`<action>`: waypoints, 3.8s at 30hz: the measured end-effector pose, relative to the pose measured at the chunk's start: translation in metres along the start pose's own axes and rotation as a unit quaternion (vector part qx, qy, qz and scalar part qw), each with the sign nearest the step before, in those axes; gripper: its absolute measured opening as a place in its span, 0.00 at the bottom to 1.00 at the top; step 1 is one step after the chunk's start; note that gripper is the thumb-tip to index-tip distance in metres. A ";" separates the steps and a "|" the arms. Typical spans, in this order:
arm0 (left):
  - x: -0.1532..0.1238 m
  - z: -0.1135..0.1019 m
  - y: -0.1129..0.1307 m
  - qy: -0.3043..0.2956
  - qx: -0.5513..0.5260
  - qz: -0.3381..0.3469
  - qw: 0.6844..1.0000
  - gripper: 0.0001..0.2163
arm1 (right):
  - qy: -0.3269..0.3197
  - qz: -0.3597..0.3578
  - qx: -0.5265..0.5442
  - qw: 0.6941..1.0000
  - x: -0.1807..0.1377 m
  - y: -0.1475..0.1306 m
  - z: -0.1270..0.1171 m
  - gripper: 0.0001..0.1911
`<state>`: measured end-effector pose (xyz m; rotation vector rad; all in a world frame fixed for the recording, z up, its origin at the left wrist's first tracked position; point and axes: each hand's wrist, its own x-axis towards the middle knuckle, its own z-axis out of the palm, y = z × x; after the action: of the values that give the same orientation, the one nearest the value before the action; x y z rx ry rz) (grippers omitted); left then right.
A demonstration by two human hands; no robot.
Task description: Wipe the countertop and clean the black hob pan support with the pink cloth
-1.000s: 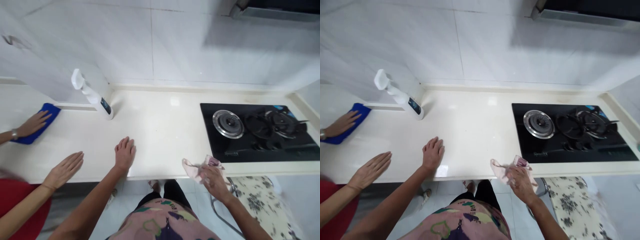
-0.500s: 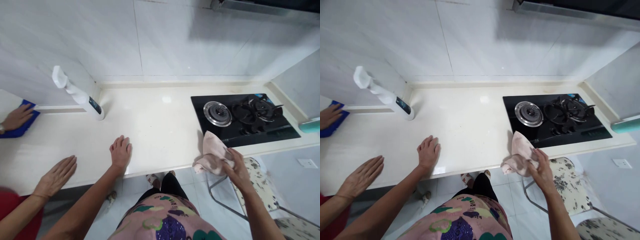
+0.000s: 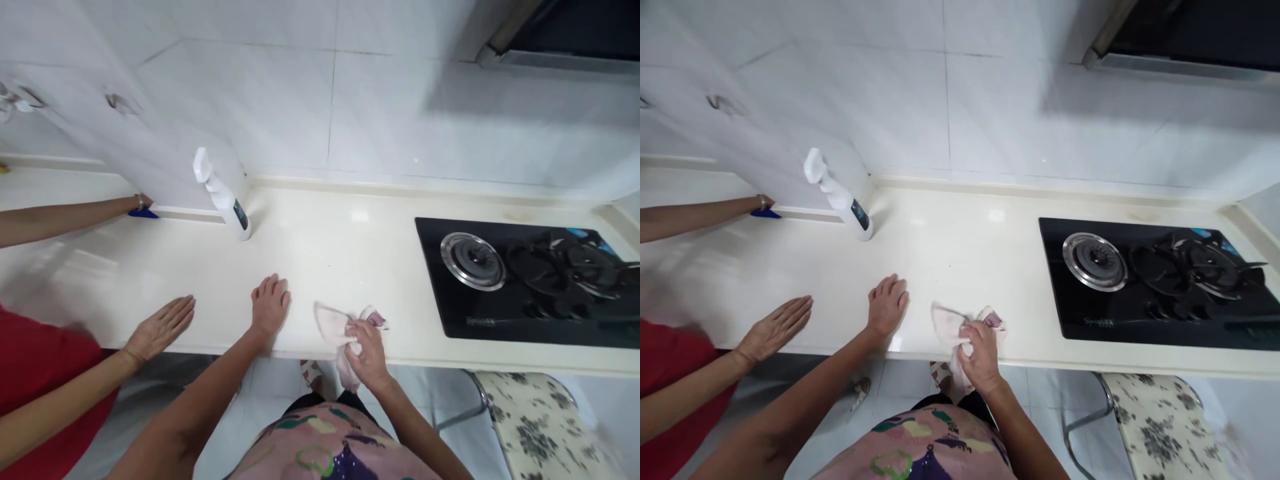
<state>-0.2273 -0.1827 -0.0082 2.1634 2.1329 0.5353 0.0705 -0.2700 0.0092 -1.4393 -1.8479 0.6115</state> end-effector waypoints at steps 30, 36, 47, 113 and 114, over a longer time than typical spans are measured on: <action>-0.006 0.000 -0.004 0.013 -0.001 -0.005 1.000 0.18 | 0.169 0.246 -0.228 0.927 0.367 0.176 -0.054 0.25; -0.005 -0.003 -0.002 -0.004 0.002 -0.008 1.000 0.17 | 0.045 0.191 -0.212 0.957 0.425 0.130 0.019 0.33; -0.005 -0.007 0.008 -0.013 0.024 -0.013 1.000 0.17 | -0.192 -0.258 -0.131 0.938 0.367 0.061 0.101 0.18; -0.001 0.008 -0.003 -0.010 -0.037 -0.027 0.999 0.17 | -0.192 -0.148 -0.118 0.963 -0.026 -0.026 0.035 0.21; -0.001 0.007 -0.002 -0.011 -0.039 -0.027 0.999 0.17 | -0.161 -0.123 -0.137 0.970 -0.037 -0.008 0.014 0.21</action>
<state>-0.2274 -0.1821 -0.0151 2.0560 2.1153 0.5785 0.0595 -0.3073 -0.0027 -1.3046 -2.4023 0.5012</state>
